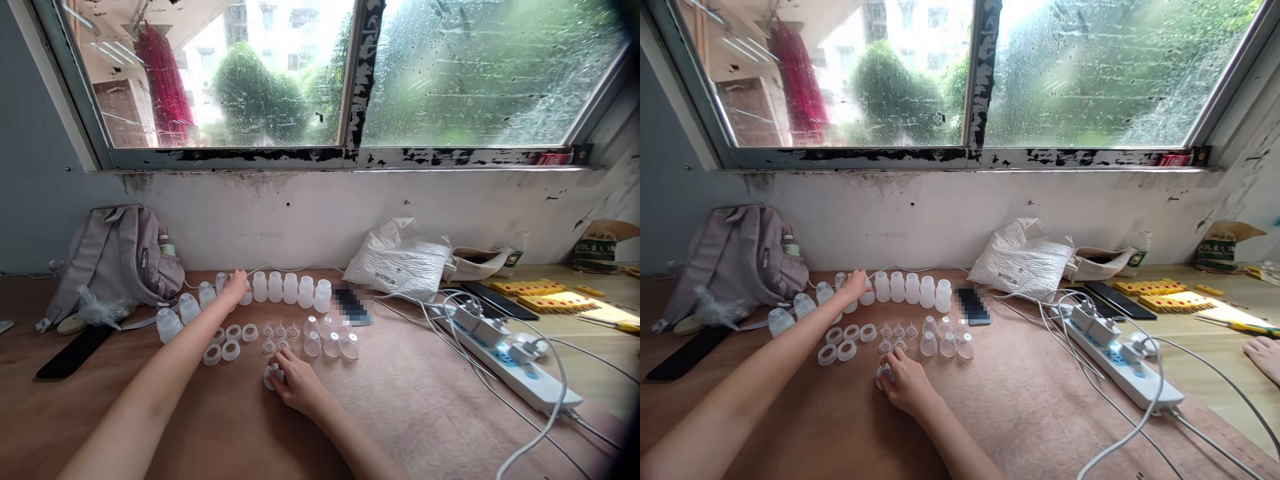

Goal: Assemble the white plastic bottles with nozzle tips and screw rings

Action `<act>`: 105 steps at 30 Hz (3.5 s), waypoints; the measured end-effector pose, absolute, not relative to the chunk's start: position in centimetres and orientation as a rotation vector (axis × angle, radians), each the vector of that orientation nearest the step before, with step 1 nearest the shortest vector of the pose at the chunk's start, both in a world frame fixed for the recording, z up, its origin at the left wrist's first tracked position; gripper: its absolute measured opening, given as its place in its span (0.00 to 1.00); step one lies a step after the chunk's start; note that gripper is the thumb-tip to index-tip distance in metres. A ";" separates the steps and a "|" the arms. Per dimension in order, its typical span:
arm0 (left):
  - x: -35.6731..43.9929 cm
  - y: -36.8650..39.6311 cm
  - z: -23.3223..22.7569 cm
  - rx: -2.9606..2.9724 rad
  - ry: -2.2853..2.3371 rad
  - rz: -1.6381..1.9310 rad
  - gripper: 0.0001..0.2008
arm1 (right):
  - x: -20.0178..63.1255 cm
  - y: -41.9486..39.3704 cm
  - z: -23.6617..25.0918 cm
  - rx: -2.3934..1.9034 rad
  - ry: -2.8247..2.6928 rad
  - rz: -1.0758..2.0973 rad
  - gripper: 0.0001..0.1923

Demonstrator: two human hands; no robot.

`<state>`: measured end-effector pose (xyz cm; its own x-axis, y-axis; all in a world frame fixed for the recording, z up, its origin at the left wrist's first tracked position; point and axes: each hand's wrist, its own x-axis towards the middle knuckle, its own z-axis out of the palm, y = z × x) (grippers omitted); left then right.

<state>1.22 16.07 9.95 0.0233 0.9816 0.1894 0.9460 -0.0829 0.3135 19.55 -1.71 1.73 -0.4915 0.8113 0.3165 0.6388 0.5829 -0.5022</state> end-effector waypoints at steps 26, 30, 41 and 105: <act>2.7 -1.8 1.8 2.309 1.219 0.976 0.17 | 19.7 -0.9 0.5 -1.177 -2.225 0.402 0.09; 2.4 -2.6 1.7 2.179 1.239 0.987 0.18 | 19.5 -1.0 0.6 -1.177 -2.250 0.401 0.09; 2.6 -3.1 1.7 2.448 1.266 0.794 0.12 | 18.5 -1.8 0.7 -1.149 -2.325 0.475 0.12; -0.5 0.4 -0.8 2.422 1.998 0.783 0.19 | 21.9 1.4 1.1 -1.611 -2.096 -0.205 0.11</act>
